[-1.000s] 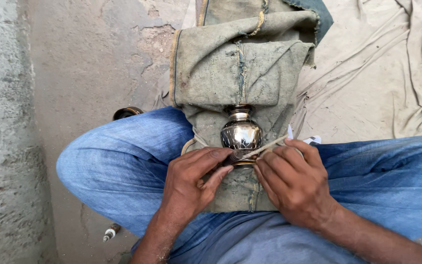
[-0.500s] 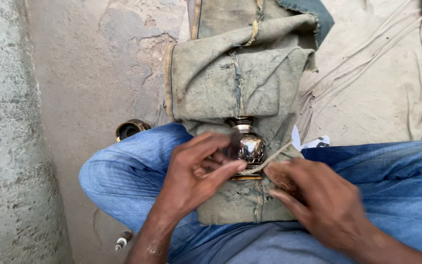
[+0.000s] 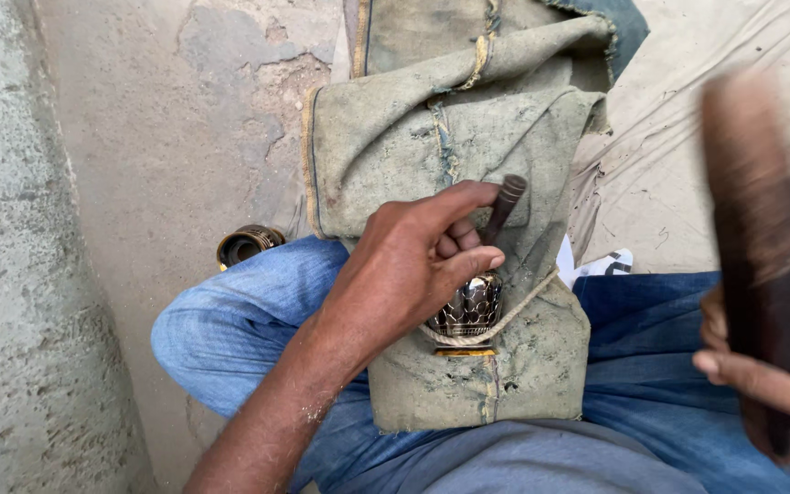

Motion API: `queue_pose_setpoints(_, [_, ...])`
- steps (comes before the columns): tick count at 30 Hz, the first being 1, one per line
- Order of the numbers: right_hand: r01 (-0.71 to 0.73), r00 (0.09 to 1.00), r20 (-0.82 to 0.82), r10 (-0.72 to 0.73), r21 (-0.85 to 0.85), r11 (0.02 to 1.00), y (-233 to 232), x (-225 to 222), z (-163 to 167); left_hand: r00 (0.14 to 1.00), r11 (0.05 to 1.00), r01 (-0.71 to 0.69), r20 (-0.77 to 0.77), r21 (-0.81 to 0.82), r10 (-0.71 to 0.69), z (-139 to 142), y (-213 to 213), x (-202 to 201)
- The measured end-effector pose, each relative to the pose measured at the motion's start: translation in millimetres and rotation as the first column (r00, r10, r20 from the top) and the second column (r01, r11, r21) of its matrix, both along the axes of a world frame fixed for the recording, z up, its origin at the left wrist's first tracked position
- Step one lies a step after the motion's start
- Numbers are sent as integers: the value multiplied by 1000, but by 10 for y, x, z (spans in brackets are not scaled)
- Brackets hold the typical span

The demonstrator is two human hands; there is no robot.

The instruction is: The person uses a chisel and hammer to engrave a decorative pattern onto a small metal vessel. They repeatedly tap the chisel along the surface, rotating the vessel to continue the pattern around its circumference.

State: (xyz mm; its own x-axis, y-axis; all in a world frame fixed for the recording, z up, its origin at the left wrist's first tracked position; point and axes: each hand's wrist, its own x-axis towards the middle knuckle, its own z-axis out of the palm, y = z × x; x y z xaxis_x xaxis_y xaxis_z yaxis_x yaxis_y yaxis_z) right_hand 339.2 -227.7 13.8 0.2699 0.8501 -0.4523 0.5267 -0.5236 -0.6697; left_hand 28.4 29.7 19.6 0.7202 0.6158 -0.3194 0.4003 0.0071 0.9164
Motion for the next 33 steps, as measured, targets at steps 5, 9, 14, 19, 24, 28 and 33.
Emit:
queue_pose_setpoints(5, [-80,993,90,77,32,996,515,136,-143,994,991,111,-2,68,-111,35,66,45])
queue_pose_setpoints(9, [53,984,172,-39,-76,996,611,192,-219,991,990,131,29,53,-133,24,85,12])
queue_pose_setpoints(14, [-65,982,150,112,-287,956,714,299,-271,991,990,87,96,107,-97,-24,44,-15])
queue_pose_setpoints(19, [-280,896,340,286,-70,958,831,288,-164,996,990,57,55,128,-65,-40,-12,-16])
queue_pose_setpoints(24, [-353,900,284,330,33,935,931,264,-72,998,992,21,63,123,-29,-36,-34,-28])
queue_pose_setpoints(28, [-376,900,252,355,38,926,840,424,-157,997,992,1,78,125,-11,-34,-71,-61])
queue_pose_setpoints(33, [-269,945,126,303,-232,935,711,689,-498,993,990,-56,112,132,41,-66,-125,-93])
